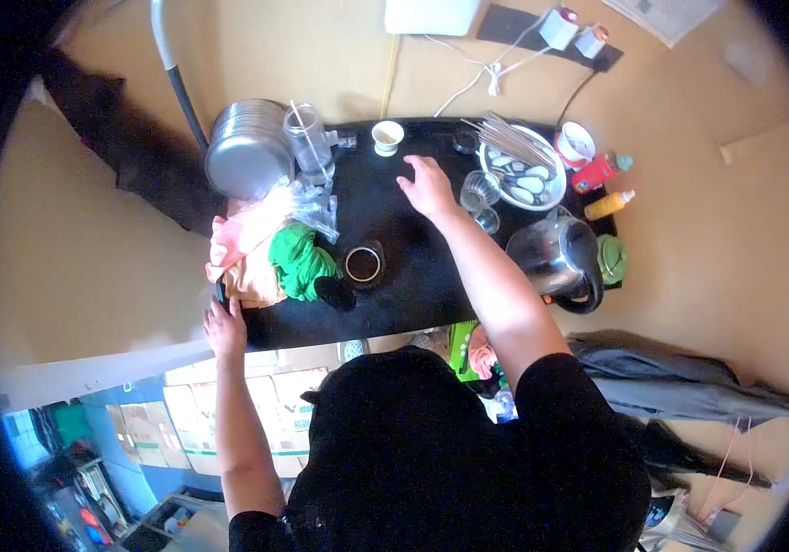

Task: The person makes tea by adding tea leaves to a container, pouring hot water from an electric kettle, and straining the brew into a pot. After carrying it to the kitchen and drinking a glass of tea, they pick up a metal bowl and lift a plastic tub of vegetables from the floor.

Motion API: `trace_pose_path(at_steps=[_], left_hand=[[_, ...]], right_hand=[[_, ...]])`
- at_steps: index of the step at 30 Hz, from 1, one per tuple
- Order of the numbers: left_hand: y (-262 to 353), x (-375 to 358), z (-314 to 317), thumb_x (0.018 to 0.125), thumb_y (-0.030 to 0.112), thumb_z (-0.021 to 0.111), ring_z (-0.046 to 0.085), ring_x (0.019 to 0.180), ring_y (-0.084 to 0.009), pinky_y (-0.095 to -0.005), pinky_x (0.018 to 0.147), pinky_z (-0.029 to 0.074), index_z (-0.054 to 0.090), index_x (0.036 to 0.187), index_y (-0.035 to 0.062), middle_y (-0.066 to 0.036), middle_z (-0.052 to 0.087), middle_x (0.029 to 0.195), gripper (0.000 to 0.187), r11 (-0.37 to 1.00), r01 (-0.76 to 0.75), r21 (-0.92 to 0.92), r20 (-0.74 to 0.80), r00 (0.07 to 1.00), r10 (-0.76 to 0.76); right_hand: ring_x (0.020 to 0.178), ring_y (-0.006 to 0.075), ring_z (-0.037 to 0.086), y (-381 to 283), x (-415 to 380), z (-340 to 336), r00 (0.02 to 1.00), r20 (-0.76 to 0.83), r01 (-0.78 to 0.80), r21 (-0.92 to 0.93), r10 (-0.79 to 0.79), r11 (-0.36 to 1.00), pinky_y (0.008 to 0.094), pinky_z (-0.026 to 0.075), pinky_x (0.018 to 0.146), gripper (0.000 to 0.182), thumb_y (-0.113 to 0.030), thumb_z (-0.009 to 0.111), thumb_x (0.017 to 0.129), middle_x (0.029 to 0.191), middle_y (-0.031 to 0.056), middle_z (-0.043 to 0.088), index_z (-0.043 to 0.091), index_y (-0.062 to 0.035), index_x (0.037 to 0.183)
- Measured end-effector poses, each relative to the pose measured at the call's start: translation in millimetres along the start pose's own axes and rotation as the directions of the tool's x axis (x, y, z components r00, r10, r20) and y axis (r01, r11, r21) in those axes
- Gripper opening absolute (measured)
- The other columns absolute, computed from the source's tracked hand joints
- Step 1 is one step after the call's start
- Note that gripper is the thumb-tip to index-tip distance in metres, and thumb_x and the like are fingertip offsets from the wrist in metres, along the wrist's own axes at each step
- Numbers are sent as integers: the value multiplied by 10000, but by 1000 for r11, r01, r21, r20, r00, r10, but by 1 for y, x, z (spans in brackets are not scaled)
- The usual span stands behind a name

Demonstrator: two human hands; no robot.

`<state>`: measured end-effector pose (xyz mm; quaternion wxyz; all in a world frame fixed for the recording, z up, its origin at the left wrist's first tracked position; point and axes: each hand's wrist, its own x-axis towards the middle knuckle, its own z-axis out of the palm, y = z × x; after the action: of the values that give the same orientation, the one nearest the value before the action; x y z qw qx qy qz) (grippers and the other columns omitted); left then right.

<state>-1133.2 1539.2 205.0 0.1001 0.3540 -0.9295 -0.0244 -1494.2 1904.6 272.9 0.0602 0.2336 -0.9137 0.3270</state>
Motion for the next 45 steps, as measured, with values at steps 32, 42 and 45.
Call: trace_pose_path(at_steps=[32, 42, 45], left_hand=[[23, -1, -15, 1009, 469, 550, 623, 1011, -452, -522, 902, 502, 582, 1172, -78, -283, 666, 1003, 571, 997, 65, -35, -10, 998, -66], [21, -1, -16, 1012, 532, 504, 629, 1012, -455, -534, 891, 506, 587, 1061, -44, -272, 678, 988, 585, 998, 61, -19, 12, 998, -60], [24, -1, -18, 1011, 544, 496, 631, 1013, -449, -533, 885, 508, 583, 1026, -30, -269, 680, 988, 581, 997, 80, -14, 26, 996, -80]], right_hand=[[998, 348, 694, -27, -55, 24, 972, -23, 235, 64, -234, 970, 427, 573, 899, 298, -79, 785, 825, 1134, 176, 680, 676, -42, 1100], [803, 285, 693, -66, -98, -36, 987, 150, 2, 326, -54, 945, 372, 554, 739, 116, -115, 740, 869, 889, 147, 702, 780, -85, 974], [847, 263, 702, -78, -113, -40, 955, 293, -65, 385, -55, 920, 350, 539, 777, 160, -117, 714, 901, 927, 142, 715, 772, -66, 1041]])
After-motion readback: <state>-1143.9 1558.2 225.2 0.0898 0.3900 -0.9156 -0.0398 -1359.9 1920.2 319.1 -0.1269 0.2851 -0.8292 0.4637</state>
